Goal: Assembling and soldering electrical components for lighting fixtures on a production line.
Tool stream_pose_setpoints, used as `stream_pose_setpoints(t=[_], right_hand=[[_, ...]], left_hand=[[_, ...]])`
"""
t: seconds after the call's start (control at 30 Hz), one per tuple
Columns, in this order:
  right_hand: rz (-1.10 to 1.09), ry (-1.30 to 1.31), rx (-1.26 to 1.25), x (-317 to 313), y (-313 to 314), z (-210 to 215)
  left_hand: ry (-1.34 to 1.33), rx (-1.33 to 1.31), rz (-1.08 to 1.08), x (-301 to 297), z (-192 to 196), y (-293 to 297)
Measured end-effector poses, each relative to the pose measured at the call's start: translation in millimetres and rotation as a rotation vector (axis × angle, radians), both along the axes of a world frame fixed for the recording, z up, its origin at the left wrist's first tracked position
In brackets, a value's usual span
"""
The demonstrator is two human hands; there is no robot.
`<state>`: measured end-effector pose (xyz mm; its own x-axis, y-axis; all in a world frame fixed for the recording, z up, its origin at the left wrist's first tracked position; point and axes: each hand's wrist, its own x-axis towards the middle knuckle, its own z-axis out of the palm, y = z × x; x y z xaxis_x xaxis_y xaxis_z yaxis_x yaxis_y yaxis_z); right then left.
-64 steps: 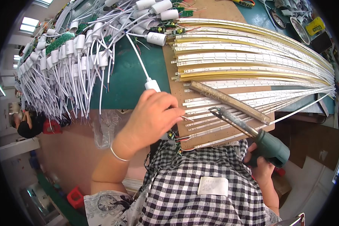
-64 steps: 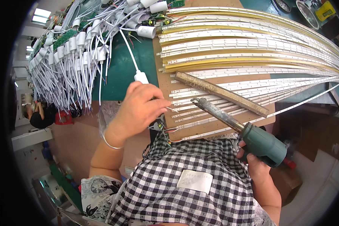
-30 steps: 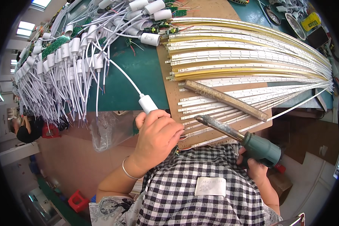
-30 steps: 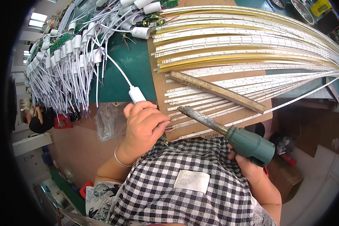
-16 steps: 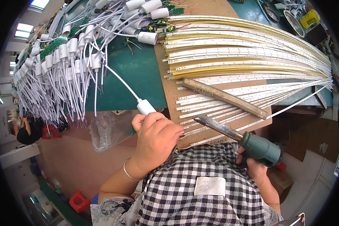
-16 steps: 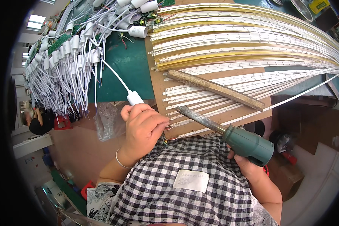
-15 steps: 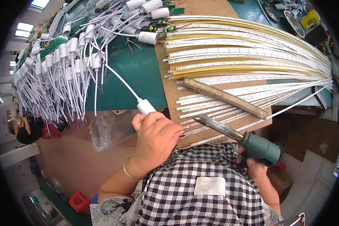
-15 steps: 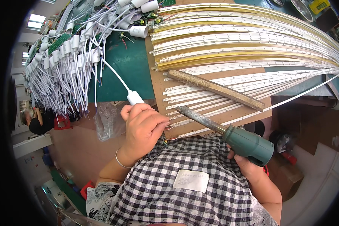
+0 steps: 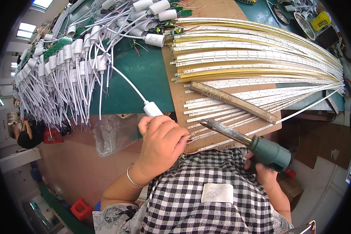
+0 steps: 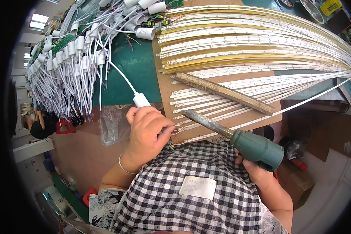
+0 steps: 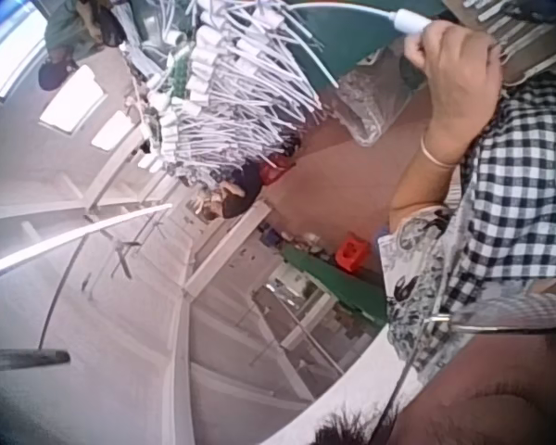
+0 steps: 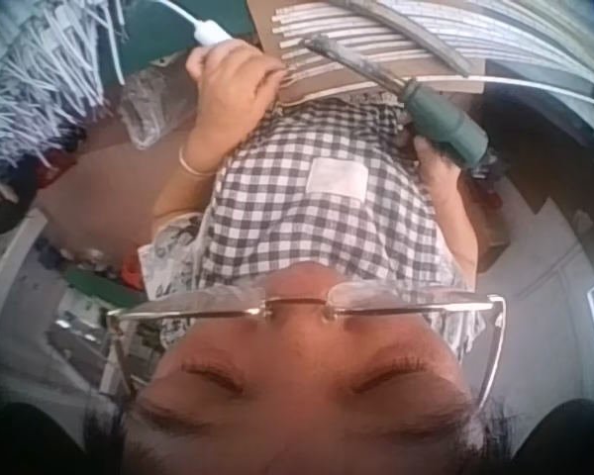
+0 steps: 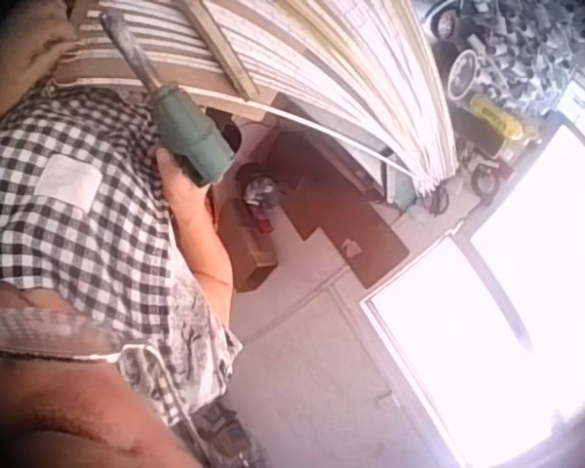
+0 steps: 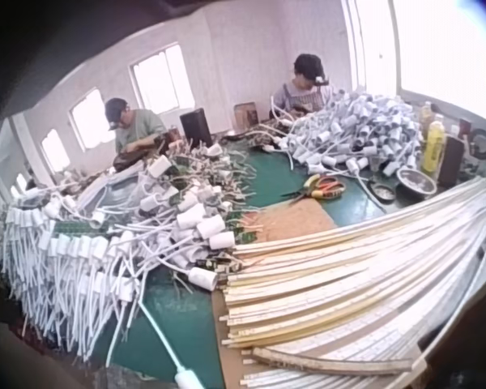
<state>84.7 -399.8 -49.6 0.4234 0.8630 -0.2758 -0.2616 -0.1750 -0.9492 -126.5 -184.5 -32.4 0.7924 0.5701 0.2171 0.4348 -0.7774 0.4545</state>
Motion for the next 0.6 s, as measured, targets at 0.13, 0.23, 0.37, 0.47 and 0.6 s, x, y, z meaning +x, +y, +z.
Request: stream_pose_setpoints(t=[0.13,0.23,0.37,0.47,0.6], right_hand=[[0.014,0.129,-0.001,1,27,8],[0.058,0.291,0.048,-11,68,24],[0.153,0.371,0.113,-20,93,17],[0.199,0.348,0.096,-23,95,15],[0.225,0.321,0.103,-23,96,14]], left_hand=[[0.015,0.027,0.077,2,-2,-5],[0.048,-0.007,0.115,3,-6,-8],[0.047,-0.014,0.151,6,-7,-12],[0.032,-0.028,0.172,5,-11,-12],[0.009,0.007,0.151,3,-13,-10]])
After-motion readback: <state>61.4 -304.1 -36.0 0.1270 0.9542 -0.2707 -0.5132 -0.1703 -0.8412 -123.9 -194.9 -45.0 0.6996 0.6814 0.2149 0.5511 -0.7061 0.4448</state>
